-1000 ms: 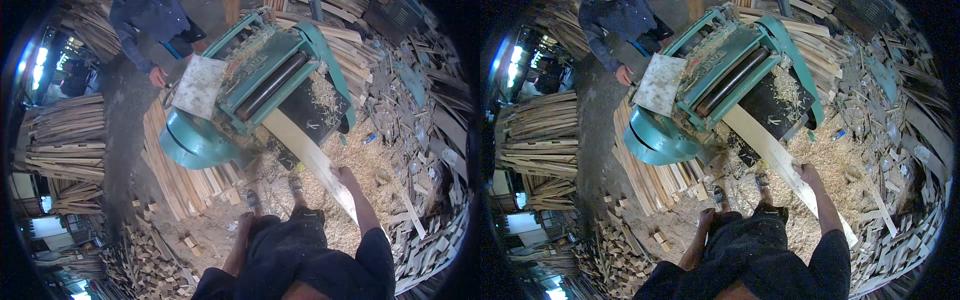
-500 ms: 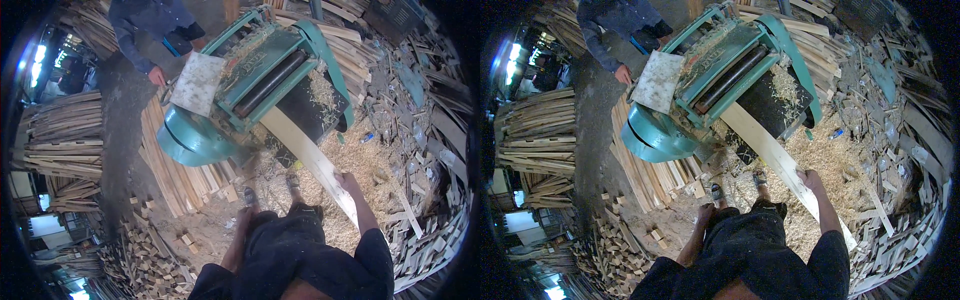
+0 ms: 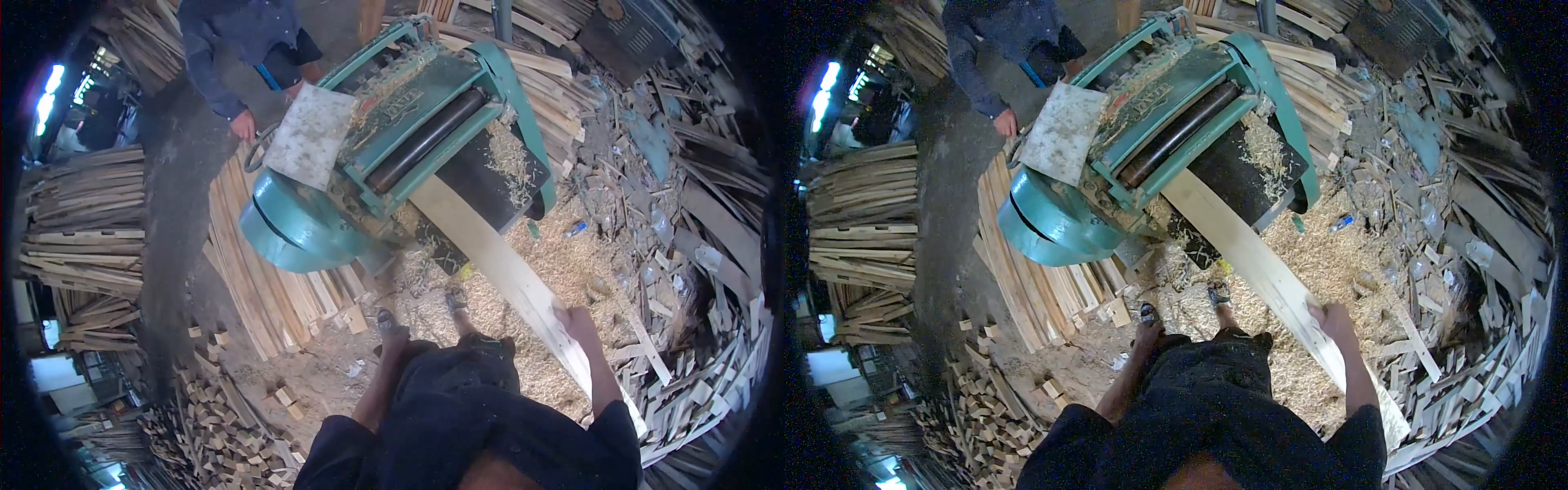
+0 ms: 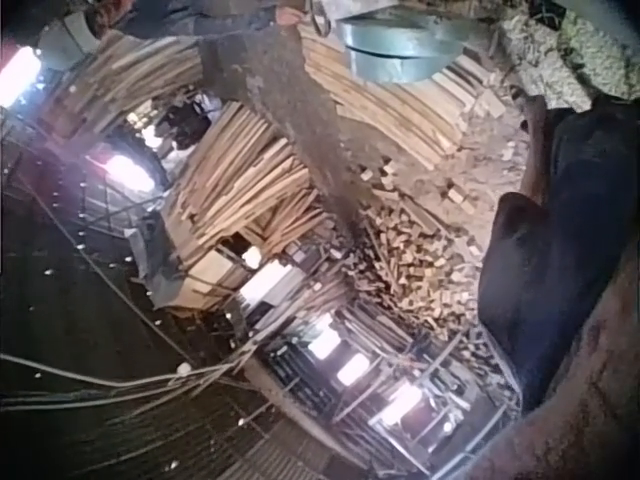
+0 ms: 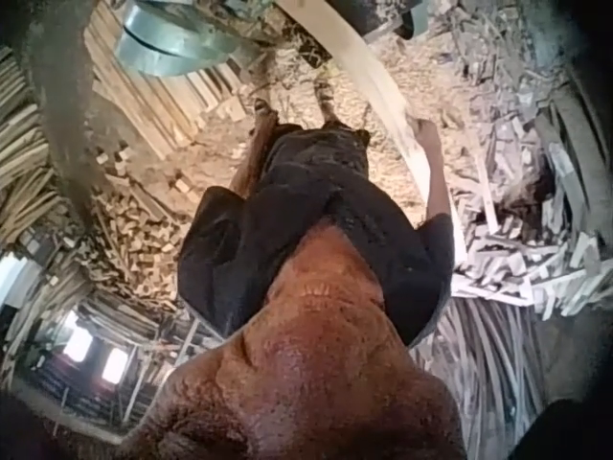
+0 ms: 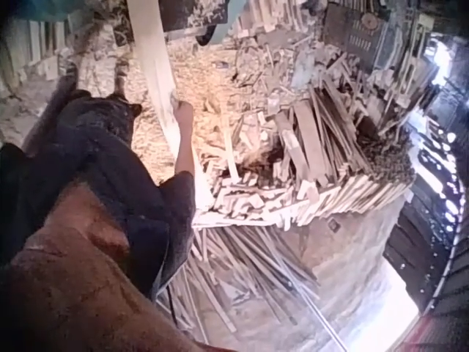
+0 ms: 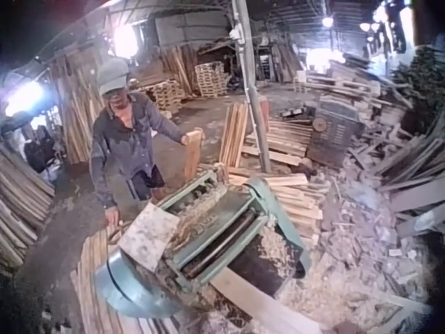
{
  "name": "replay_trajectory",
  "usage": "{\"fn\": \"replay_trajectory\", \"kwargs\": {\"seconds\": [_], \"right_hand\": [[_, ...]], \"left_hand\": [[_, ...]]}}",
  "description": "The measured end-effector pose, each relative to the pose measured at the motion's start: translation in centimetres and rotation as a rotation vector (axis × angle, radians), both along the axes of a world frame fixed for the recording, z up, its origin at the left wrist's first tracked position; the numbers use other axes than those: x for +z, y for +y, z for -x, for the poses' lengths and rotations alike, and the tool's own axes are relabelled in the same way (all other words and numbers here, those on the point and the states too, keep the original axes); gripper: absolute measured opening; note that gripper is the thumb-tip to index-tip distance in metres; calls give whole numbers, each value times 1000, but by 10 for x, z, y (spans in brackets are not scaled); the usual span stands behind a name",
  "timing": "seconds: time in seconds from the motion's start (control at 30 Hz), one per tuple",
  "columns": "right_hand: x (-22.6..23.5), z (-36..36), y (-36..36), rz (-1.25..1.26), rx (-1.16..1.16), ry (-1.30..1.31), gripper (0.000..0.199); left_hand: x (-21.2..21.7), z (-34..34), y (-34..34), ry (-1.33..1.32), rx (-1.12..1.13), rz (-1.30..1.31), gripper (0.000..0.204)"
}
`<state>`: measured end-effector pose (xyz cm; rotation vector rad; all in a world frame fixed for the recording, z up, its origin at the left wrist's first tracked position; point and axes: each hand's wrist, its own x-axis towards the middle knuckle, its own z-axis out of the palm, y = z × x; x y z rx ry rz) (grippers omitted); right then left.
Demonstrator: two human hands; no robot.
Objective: Feeding wooden planks into a woodworking machine for processing.
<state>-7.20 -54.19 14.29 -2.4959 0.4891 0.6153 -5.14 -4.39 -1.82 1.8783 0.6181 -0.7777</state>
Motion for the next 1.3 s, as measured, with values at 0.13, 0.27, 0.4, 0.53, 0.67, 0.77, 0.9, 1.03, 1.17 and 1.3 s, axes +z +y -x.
{"fn": "replay_trajectory", "kwargs": {"seconds": [0.13, 0.27, 0.4, 0.53, 0.67, 0.77, 0.9, 1.03, 1.17, 1.3], "right_hand": [[14, 39, -5, 123, -35, 14, 61], [19, 80, -17, 190, 2, 48, 50], [31, 120, -16, 77, -20, -114, 52], [46, 119, 7, 46, -27, -151, 54], [62, 70, 52, -55, -58, -189, 51], [72, 16, 98, -158, -20, -223, 52], [89, -57, 169, -257, 118, -180, 46], [111, -115, 228, -358, 149, -29, 49], [122, -139, 260, -461, 335, -229, 48], [110, -138, 266, -549, 334, -323, 53]], "left_hand": [[-7, -17, -6, -336, -368, -112, 27], [-3, -30, -24, -309, -549, -79, 43], [1, -37, -44, -319, -422, 200, 43], [32, -51, -70, -332, -750, 460, 37], [100, -62, -90, -468, -940, 550, 39], [141, -64, -97, -367, -1029, 698, 41], [170, -56, -94, -382, -840, 852, 47], [193, -53, -72, -211, -90, 1120, 50], [222, -72, -60, -178, 417, 1287, 49], [248, -84, -40, -306, 506, 1395, 49]]}}
